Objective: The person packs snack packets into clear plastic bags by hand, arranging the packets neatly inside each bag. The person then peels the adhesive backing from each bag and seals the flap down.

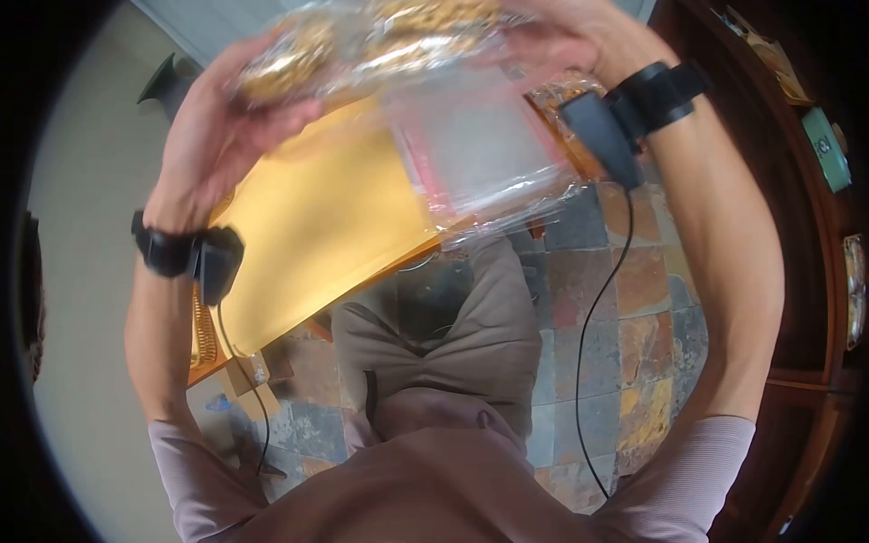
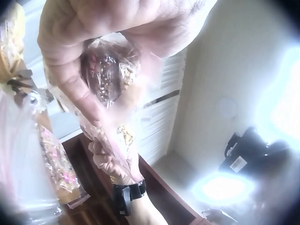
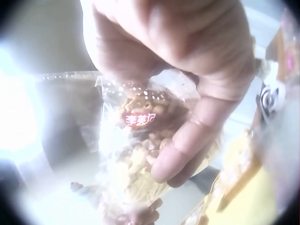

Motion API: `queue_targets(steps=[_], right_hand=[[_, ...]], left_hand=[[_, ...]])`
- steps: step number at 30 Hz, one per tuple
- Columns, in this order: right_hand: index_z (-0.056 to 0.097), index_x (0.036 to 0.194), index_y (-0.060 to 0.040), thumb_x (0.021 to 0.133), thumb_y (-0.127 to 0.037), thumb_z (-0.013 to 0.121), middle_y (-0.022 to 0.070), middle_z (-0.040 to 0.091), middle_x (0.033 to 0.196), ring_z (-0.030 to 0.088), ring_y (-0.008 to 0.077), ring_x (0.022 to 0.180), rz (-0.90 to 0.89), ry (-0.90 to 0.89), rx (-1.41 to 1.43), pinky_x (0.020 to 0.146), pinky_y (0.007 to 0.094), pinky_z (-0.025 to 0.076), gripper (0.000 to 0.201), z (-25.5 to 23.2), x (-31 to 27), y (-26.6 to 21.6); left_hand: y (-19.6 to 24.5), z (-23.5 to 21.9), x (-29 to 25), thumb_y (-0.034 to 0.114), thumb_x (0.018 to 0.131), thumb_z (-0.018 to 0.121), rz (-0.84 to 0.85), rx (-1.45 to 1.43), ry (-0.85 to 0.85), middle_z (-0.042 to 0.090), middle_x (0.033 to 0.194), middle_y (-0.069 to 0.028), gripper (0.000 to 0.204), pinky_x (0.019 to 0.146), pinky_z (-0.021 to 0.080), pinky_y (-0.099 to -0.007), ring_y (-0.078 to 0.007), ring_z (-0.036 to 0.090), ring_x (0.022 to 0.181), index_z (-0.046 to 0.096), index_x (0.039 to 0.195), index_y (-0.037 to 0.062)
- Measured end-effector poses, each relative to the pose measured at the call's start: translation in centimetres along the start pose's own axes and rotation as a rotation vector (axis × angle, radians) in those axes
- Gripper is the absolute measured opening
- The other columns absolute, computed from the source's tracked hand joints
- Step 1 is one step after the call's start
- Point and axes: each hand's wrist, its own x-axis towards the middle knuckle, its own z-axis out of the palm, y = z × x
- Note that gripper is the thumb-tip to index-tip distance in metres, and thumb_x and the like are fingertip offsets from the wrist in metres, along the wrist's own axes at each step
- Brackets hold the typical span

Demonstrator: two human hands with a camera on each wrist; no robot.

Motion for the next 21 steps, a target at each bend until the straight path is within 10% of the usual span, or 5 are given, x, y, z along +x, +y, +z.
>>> queue_targets(steps=[9,11,12,13,21], right_hand=[[0.062,0.116,0.0096,0.097,-0.006,0.058,0.0213,0.072,0.110,0.075,0.0261,0.097,0.029,0.407,-0.009,0.078,0.0374,0.065,0.025,-13.4,-2.5,-3.6],[0.053,0.130,0.0130,0.095,-0.019,0.064,0.0289,0.063,0.128,0.066,0.0333,0.120,0.085,-0.465,0.352,0.098,0.0429,0.058,0.048,-17.9,-3.6,-2.9],[0.061,0.128,0.0033,0.098,-0.014,0.063,0.0160,0.072,0.121,0.075,0.0199,0.101,0.061,0.182,-0.124,0.086,0.0320,0.065,0.035,-18.7,-2.6,-2.0],[0.058,0.135,0.0031,0.098,-0.013,0.061,0.0138,0.072,0.120,0.076,0.0162,0.095,-0.002,0.294,-0.230,0.076,0.0248,0.066,0.040,-19.4,-3.5,-1.3],[0.048,0.148,0.0024,0.095,-0.020,0.073,0.0118,0.068,0.125,0.072,0.0216,0.105,0.081,0.468,-0.149,0.080,0.0410,0.067,0.063,-26.0,-4.2,5.0]], left_hand=[[-4.7,10.8,12.2,0.030,0.105,0.060,-0.001,-0.150,-0.100,0.068,0.115,-0.0145,0.039,0.080,0.059,-0.0317,-0.0188,0.069,0.088,0.060,0.124,-0.0042],[-8.3,11.7,15.7,0.028,0.105,0.058,-0.003,-0.073,-0.126,0.056,0.140,-0.0248,0.053,0.088,0.062,-0.0308,-0.0308,0.072,0.100,0.047,0.145,-0.0043],[-9.6,12.6,16.7,0.028,0.105,0.058,-0.002,-0.077,-0.134,0.056,0.140,-0.0248,0.053,0.088,0.062,-0.0308,-0.0308,0.072,0.100,0.047,0.145,-0.0043],[-10.8,13.5,17.7,0.030,0.104,0.060,-0.055,-0.083,-0.098,0.055,0.139,-0.0238,0.054,0.086,0.062,-0.0311,-0.0304,0.072,0.098,0.048,0.143,-0.0054],[-16.5,16.9,17.2,0.039,0.095,0.072,-0.201,-0.156,-0.070,0.058,0.117,-0.0196,0.061,0.071,0.062,-0.0355,-0.0284,0.073,0.084,0.053,0.129,-0.0081]])
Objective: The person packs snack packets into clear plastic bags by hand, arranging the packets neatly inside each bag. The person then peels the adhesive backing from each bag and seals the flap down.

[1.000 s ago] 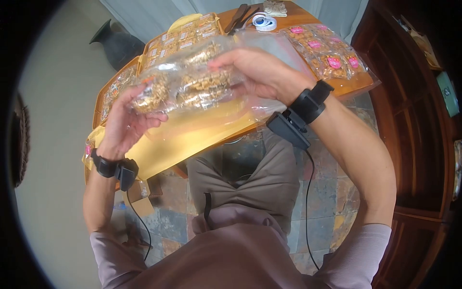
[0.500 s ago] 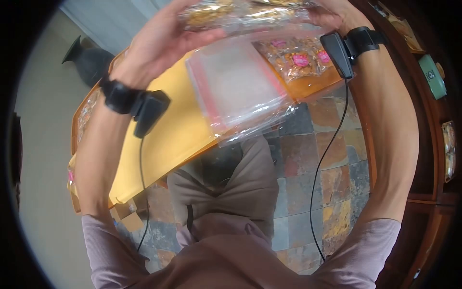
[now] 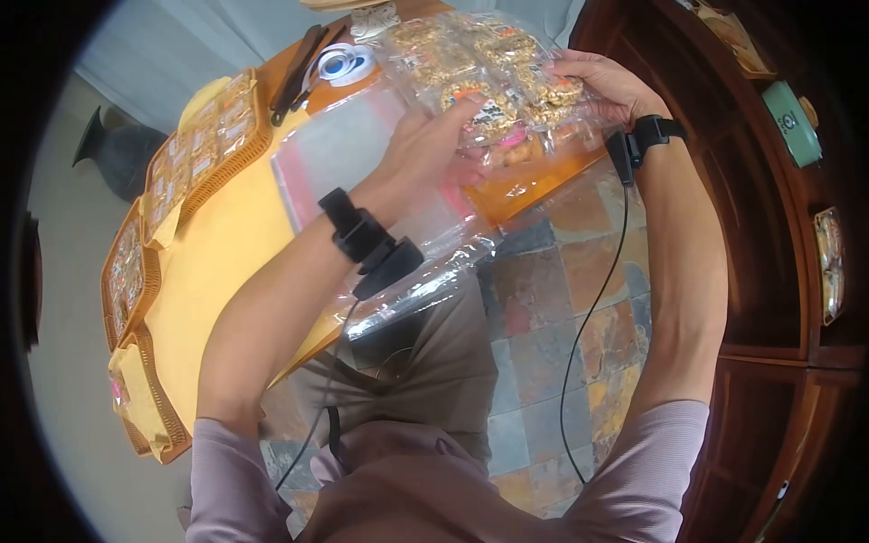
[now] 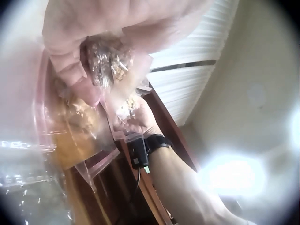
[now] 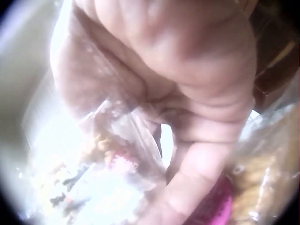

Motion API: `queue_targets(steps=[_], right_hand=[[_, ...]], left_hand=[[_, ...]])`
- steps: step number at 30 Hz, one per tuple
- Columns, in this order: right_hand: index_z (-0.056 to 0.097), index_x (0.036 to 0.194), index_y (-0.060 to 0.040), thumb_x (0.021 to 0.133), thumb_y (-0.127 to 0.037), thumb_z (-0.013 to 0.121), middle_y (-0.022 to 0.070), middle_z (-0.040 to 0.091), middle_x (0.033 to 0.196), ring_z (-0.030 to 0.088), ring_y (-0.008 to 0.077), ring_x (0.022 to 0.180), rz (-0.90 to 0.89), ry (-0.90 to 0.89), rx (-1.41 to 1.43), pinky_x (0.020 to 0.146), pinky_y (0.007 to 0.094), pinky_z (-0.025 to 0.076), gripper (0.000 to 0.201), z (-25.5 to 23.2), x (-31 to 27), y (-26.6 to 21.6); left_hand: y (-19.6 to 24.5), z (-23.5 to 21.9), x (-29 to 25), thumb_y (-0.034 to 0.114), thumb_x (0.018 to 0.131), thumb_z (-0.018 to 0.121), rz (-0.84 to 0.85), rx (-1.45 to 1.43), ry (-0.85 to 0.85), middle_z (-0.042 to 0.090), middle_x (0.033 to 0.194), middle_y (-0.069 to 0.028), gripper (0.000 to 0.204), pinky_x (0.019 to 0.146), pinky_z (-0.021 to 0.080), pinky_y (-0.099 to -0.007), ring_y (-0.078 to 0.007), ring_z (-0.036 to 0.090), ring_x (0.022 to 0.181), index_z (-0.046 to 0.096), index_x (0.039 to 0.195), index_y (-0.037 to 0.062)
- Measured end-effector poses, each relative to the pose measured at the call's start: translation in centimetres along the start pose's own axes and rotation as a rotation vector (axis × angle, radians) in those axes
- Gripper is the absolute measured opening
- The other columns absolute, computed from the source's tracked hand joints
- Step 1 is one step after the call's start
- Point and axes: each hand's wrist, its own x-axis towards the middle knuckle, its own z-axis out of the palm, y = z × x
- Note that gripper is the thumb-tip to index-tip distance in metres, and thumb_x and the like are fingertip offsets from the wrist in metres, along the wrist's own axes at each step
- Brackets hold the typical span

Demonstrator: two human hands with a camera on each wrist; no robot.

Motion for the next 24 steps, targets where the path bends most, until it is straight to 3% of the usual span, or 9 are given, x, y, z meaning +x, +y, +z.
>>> queue_targets(steps=[2,5,9,11,14,15,20,22,24], right_hand=[[0.052,0.143,0.0030,0.093,-0.023,0.077,0.0112,0.069,0.121,0.073,0.0215,0.102,-0.008,0.071,-0.160,0.080,0.0409,0.067,0.062,-0.7,0.1,0.1],[0.058,0.133,0.0035,0.091,-0.028,0.080,0.0105,0.071,0.115,0.072,0.0191,0.100,0.030,0.181,-0.334,0.078,0.0366,0.066,0.057,3.5,-3.7,-2.2],[0.063,0.122,0.0031,0.088,-0.034,0.084,0.0087,0.072,0.104,0.072,0.0152,0.089,-0.094,0.180,-0.255,0.067,0.0296,0.064,0.055,0.4,-0.9,0.8],[0.065,0.118,0.0042,0.084,-0.041,0.086,0.0083,0.072,0.094,0.069,0.0110,0.078,-0.114,0.283,-0.382,0.060,0.0256,0.059,0.060,-0.2,-0.7,1.2],[0.066,0.114,0.0039,0.081,-0.049,0.087,0.0077,0.070,0.087,0.066,0.0083,0.071,-0.121,0.296,-0.360,0.059,0.0223,0.055,0.066,-0.1,-0.9,1.6],[0.064,0.118,0.0096,0.090,-0.040,0.081,0.0133,0.069,0.104,0.068,0.0180,0.087,-0.033,0.346,-0.451,0.079,0.0333,0.058,0.059,0.1,-0.9,1.2],[0.064,0.125,0.0127,0.088,-0.061,0.072,0.0164,0.071,0.107,0.067,0.0198,0.088,-0.096,0.505,-0.690,0.077,0.0315,0.054,0.082,0.6,-1.2,2.1],[0.068,0.122,0.0107,0.081,-0.073,0.067,0.0245,0.073,0.109,0.073,0.0291,0.098,-0.153,0.560,-0.767,0.084,0.0362,0.057,0.093,1.3,-2.3,1.6],[0.067,0.126,0.0103,0.085,-0.071,0.064,0.0251,0.072,0.113,0.072,0.0296,0.102,-0.131,0.566,-0.767,0.087,0.0375,0.056,0.091,1.9,-3.6,1.3]], left_hand=[[0.7,-0.7,-0.4,0.040,0.093,0.075,-0.146,0.217,-0.076,0.063,0.103,-0.0179,0.062,0.065,0.059,-0.0332,-0.0242,0.072,0.076,0.055,0.125,-0.0089],[-0.6,-0.7,-0.2,0.037,0.094,0.075,-0.158,0.211,-0.088,0.065,0.090,-0.0136,0.058,0.060,0.056,-0.0289,-0.0201,0.070,0.070,0.057,0.119,-0.0112],[-1.3,0.1,-0.5,0.032,0.096,0.074,-0.119,0.105,-0.113,0.066,0.088,-0.0130,0.051,0.060,0.055,-0.0266,-0.0187,0.070,0.071,0.058,0.113,-0.0128],[-1.4,1.2,-0.9,0.028,0.099,0.071,-0.096,0.032,-0.042,0.067,0.085,-0.0135,0.043,0.059,0.055,-0.0256,-0.0184,0.070,0.069,0.059,0.105,-0.0132],[-2.1,2.7,-1.9,0.028,0.101,0.068,-0.055,-0.032,0.018,0.066,0.084,-0.0143,0.042,0.057,0.055,-0.0270,-0.0186,0.069,0.066,0.059,0.104,-0.0136],[-2.1,2.9,-2.1,0.028,0.101,0.068,-0.051,-0.031,0.018,0.066,0.084,-0.0143,0.042,0.057,0.055,-0.0270,-0.0186,0.069,0.066,0.059,0.104,-0.0136],[-1.9,3.0,-2.4,0.035,0.101,0.068,-0.115,0.090,0.019,0.066,0.085,-0.0160,0.052,0.054,0.054,-0.0278,-0.0199,0.070,0.065,0.056,0.109,-0.0148],[-2.0,2.9,-2.6,0.039,0.101,0.067,-0.112,0.083,0.030,0.066,0.085,-0.0158,0.055,0.055,0.055,-0.0277,-0.0201,0.070,0.066,0.056,0.108,-0.0143],[-1.8,2.7,-3.3,0.043,0.101,0.065,-0.111,0.072,0.037,0.066,0.086,-0.0155,0.058,0.056,0.055,-0.0276,-0.0202,0.071,0.067,0.057,0.108,-0.0138]])
